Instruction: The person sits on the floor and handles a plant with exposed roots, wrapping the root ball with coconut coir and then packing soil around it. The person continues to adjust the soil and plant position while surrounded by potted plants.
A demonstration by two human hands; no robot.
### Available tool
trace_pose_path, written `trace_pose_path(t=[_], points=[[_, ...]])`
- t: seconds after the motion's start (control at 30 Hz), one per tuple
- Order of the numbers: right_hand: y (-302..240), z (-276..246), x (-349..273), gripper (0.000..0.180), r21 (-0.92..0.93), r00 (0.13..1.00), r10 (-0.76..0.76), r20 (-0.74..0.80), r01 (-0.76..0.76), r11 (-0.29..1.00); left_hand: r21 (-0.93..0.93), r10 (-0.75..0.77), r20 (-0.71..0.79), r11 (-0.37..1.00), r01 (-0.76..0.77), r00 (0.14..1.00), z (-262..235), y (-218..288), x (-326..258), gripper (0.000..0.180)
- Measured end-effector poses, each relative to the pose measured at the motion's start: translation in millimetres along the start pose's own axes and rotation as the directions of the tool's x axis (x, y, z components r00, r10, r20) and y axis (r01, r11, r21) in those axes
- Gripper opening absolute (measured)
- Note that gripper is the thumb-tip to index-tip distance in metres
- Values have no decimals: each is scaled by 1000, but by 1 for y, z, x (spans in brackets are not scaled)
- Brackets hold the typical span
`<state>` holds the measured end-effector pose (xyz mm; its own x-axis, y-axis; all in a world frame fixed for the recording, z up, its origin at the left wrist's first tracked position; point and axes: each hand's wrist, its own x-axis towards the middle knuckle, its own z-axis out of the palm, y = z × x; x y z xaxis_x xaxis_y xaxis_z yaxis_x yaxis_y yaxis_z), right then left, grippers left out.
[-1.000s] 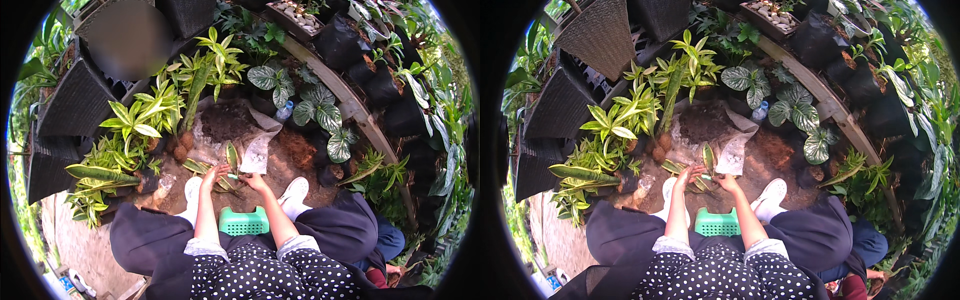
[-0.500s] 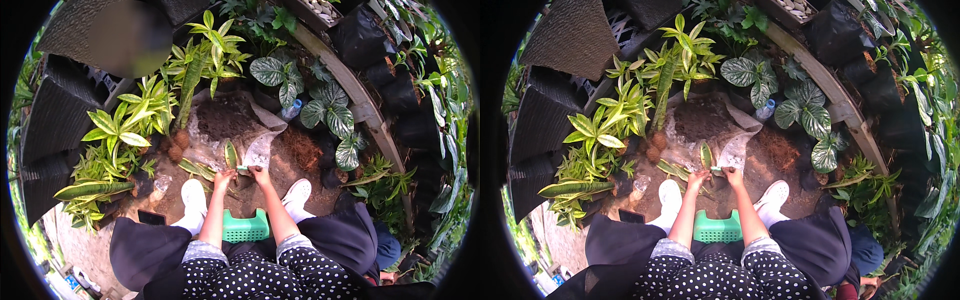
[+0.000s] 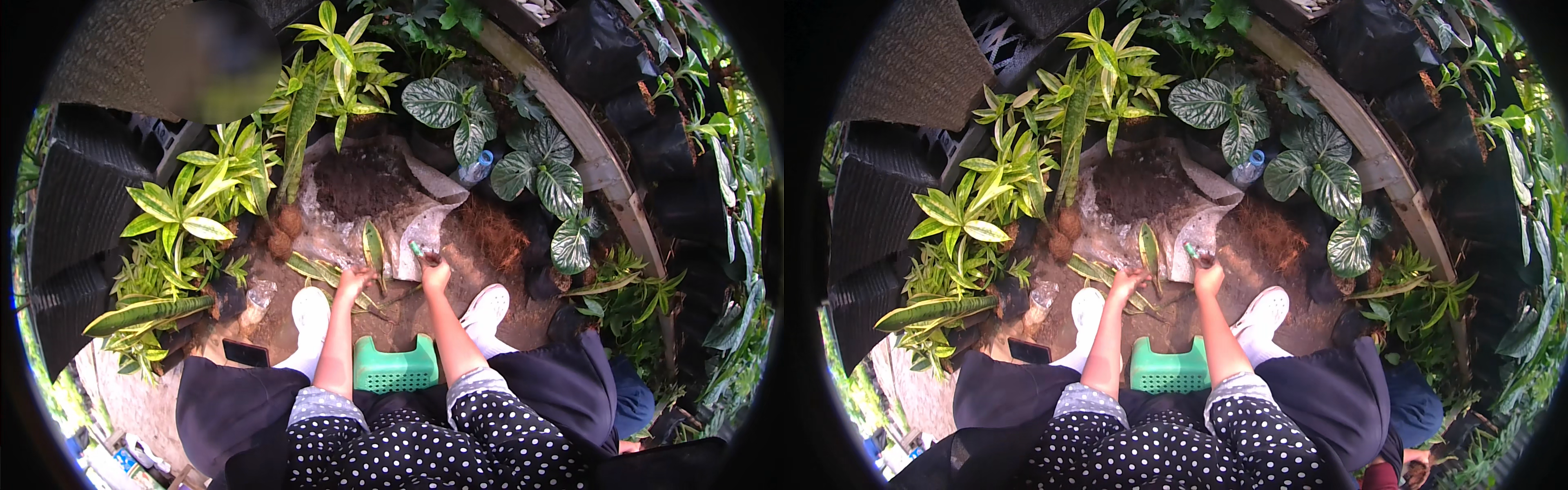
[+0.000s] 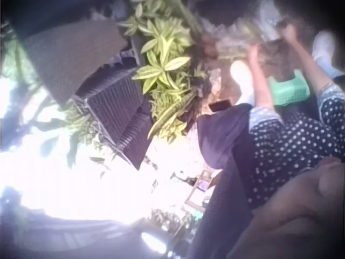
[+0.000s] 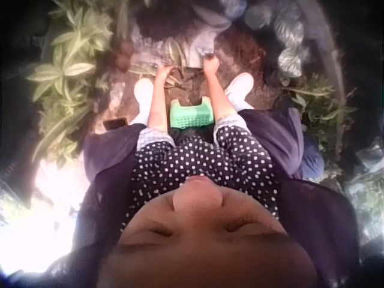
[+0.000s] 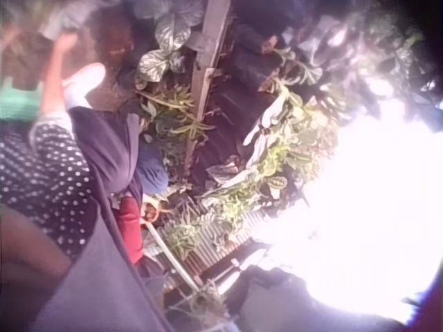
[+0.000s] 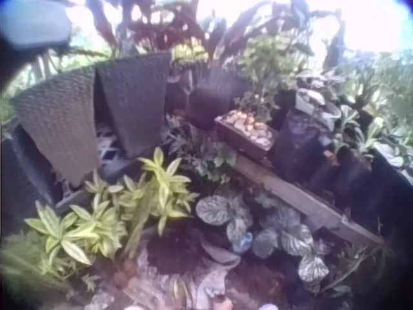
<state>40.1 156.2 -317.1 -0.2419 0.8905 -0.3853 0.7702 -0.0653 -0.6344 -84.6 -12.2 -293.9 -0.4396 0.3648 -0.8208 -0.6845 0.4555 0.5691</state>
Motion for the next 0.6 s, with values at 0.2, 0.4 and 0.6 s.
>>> trace_pose_path(t=[0.2, 0.4, 0.6], points=[[-47, -35, -29, 28, -340, 772, -553, 314, 635, 694, 38, 185, -219, 983, -181, 958, -41, 4, 12, 20], [-38, -26, -81, 33, -174, 280, -516, 809, 954, 245, -77, 222, -240, 966, -246, 945, -48, 11, 2, 22], [-18, -17, -107, 28, -272, 306, -356, 883, 952, 143, 4, 231, -215, 972, -236, 949, -46, 15, -7, 25]])
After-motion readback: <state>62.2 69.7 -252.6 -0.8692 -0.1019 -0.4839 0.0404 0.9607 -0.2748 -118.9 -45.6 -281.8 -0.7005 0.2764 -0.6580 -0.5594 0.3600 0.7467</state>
